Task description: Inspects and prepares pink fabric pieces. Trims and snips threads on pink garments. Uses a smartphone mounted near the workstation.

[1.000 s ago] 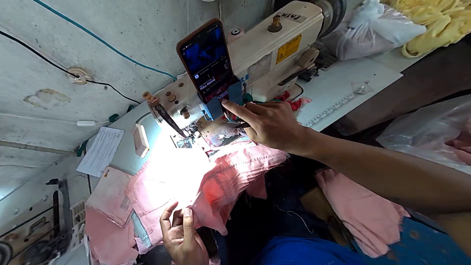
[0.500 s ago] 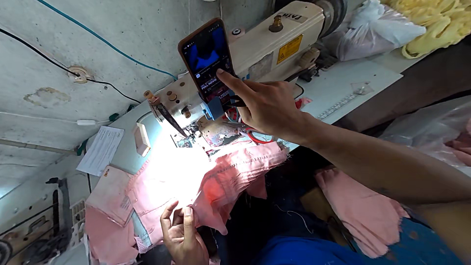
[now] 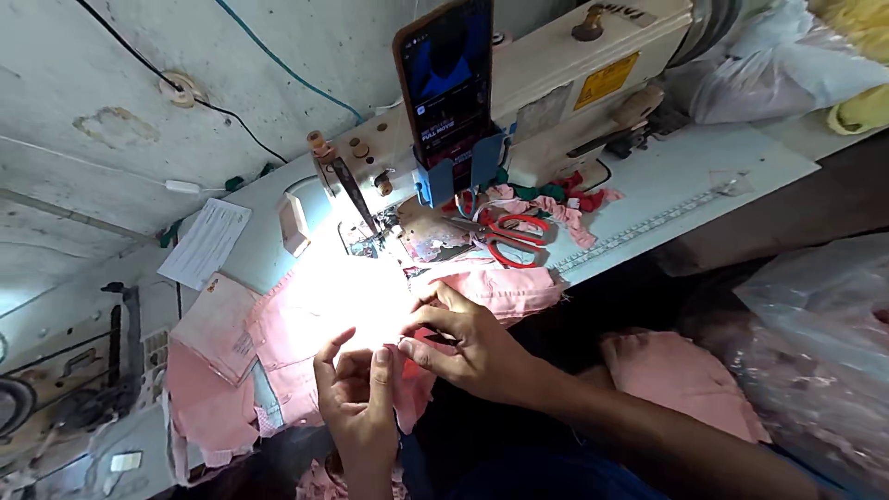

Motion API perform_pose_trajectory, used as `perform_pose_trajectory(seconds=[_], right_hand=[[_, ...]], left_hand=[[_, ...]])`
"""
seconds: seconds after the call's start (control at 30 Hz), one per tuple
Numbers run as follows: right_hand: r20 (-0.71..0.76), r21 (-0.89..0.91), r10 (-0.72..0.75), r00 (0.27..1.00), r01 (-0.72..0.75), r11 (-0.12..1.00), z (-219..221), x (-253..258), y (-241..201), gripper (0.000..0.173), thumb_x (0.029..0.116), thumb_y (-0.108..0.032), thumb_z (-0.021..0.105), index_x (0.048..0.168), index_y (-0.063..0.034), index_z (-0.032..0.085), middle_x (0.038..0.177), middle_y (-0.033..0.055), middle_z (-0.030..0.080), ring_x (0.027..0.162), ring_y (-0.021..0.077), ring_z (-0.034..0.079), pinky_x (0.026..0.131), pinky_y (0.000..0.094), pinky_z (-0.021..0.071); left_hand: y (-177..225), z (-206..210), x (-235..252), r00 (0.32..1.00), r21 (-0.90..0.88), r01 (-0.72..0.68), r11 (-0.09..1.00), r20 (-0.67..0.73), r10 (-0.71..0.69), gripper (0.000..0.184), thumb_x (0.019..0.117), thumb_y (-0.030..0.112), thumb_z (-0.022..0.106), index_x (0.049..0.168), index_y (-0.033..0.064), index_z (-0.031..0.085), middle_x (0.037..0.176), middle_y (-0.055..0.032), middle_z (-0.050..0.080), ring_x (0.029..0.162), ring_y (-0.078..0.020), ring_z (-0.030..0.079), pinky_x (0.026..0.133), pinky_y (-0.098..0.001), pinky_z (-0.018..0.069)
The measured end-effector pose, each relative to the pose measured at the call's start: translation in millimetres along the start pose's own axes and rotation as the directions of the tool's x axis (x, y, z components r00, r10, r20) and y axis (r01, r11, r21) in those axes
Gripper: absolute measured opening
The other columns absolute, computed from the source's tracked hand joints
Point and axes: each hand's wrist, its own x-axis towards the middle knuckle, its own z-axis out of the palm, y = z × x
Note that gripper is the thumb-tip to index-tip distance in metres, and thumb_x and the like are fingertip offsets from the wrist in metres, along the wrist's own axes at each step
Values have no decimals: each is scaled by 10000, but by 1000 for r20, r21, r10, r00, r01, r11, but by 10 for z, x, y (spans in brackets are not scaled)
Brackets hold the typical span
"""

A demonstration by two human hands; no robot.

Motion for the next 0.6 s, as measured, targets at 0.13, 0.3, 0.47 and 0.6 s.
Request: perform_pose_trajectory(seconds=[0.13, 0.3, 0.47, 0.6], right_hand=[[63, 33, 50, 997, -52, 998, -67, 50, -70, 320, 1004, -396, 608, 1046, -97, 716, 912, 8, 657, 752, 35, 561, 664, 225, 460], [76, 269, 157, 985, -172, 948, -117, 108, -163, 245, 945, -190, 705, 1162, -88, 655, 982, -29, 720, 835, 14, 670, 724, 202, 568], [114, 300, 146, 983, -174, 938, -135, 132, -226, 277, 940, -156, 726, 1208, -102, 681, 966, -9, 675, 710, 48, 617, 566, 183, 526], [160, 241, 160, 974, -195, 951, -115, 138, -248, 138, 950, -220, 732, 1056, -132, 730, 835, -47, 676, 638, 21, 599, 533, 168, 505]], left_hand=[[29, -4, 36, 999, 36, -1, 999, 44, 0, 439, 951, 22, 638, 1336, -51, 440, 876, -1, 687, 718, -63, 673, 642, -208, 591], [104, -110, 110, 986, 220, -18, 975, 164, -18, 318, 957, 87, 666, 1249, -31, 624, 921, -7, 734, 744, -52, 690, 654, -216, 601], [196, -184, 142, 982, 192, 39, 981, 174, -73, 417, 967, 49, 668, 1368, 63, 553, 972, -4, 733, 749, -88, 703, 622, -248, 613], [198, -242, 163, 984, 199, 29, 980, 165, -62, 427, 966, 49, 669, 1374, 65, 546, 974, -6, 733, 753, -91, 696, 624, -243, 602]])
